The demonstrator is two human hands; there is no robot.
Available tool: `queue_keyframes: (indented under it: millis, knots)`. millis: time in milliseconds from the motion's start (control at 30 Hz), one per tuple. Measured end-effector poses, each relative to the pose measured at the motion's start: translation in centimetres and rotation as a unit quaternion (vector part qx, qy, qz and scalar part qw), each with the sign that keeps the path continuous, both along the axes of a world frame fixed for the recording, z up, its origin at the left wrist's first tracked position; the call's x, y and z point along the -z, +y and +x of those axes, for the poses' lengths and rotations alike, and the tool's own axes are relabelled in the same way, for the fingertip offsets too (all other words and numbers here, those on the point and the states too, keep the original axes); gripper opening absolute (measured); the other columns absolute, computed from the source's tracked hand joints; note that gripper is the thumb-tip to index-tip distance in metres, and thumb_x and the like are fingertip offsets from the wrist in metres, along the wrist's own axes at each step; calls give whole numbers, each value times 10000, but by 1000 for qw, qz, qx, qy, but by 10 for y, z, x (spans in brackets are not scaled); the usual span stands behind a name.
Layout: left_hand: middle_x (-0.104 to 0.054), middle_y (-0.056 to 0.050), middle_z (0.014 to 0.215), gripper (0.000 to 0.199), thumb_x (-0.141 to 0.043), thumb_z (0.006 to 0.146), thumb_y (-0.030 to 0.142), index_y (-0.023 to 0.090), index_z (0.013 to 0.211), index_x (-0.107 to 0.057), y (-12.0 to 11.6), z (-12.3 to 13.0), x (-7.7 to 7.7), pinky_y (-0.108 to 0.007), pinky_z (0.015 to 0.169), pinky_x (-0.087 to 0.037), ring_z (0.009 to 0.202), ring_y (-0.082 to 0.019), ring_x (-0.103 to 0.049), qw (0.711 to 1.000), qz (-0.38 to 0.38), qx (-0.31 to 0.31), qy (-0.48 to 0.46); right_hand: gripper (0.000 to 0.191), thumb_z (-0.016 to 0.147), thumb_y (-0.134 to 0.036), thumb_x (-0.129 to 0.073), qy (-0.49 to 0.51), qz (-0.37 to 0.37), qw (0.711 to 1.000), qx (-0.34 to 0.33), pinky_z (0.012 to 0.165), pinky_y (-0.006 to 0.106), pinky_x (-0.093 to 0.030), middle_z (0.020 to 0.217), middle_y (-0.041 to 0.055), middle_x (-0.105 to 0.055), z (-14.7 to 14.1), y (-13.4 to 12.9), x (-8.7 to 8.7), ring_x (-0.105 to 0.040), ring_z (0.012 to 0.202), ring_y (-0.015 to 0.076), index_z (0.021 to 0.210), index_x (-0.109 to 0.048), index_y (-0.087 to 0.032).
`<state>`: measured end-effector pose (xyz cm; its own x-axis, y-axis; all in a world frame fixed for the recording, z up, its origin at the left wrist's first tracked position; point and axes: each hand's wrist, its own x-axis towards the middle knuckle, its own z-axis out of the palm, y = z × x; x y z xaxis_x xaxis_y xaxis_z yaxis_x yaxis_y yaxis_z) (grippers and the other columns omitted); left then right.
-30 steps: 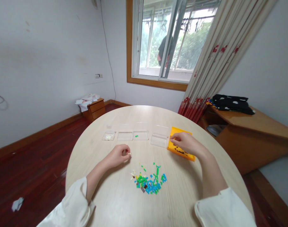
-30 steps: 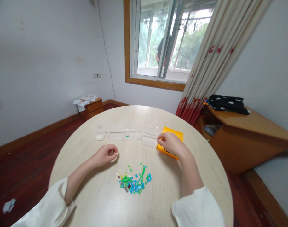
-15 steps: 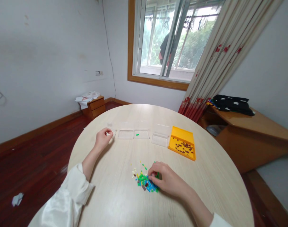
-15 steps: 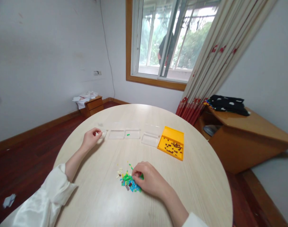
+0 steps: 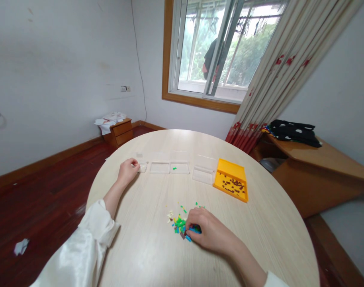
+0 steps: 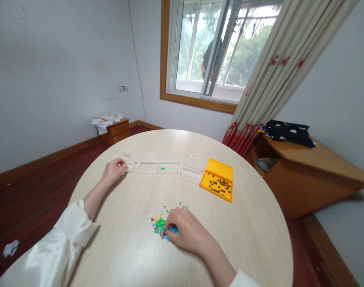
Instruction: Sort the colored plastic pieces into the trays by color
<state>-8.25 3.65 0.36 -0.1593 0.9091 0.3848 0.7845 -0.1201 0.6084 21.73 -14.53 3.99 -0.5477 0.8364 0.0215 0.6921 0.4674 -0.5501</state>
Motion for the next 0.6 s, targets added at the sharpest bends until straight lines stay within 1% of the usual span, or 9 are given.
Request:
queue_keyframes:
  millis: [133, 300, 400, 500, 600]
  knots:
    - [-644, -44, 734, 125, -480, 689, 242, 169, 691, -580, 2, -2, 3, -260, 671, -400, 709, -182, -576, 1000, -5, 6, 22, 137, 746, -102, -582, 0, -2, 1000, 0, 792, 288, -404, 775, 14, -646, -1, -1, -2, -579, 795, 153, 746, -679, -199]
    - [-643, -58, 765, 134, -498, 705, 245, 166, 702, -606, 4, -2, 5, -270, 698, -412, 751, -196, -586, 998, -4, 10, 57, 194, 735, -78, -580, 19, -13, 999, -38, 796, 287, -396, 798, 8, -662, -2, -1, -5, -580, 829, 158, 778, -698, -227]
    - [-636, -59, 773, 146, -496, 712, 238, 166, 725, -623, 5, -2, 6, -276, 720, -418, 765, -199, -588, 998, -4, 9, 59, 218, 733, -61, -571, 27, -20, 998, -45, 785, 281, -394, 805, 8, -664, -2, -1, -4, -580, 825, 153, 763, -704, -231]
    - [-626, -56, 775, 145, -499, 712, 229, 166, 744, -625, 3, 0, 4, -283, 731, -420, 774, -201, -582, 998, 6, 4, 56, 222, 726, -45, -568, 35, -26, 998, -44, 788, 277, -395, 802, 6, -665, -3, -1, -3, -580, 829, 150, 752, -700, -221]
    - [-618, -56, 773, 148, -491, 717, 220, 161, 752, -621, -4, 5, -2, -290, 738, -422, 762, -198, -573, 999, 30, 9, 41, 217, 711, -35, -568, 47, -32, 998, -40, 793, 277, -401, 792, 6, -659, -4, -1, -2, -578, 825, 150, 730, -691, -213]
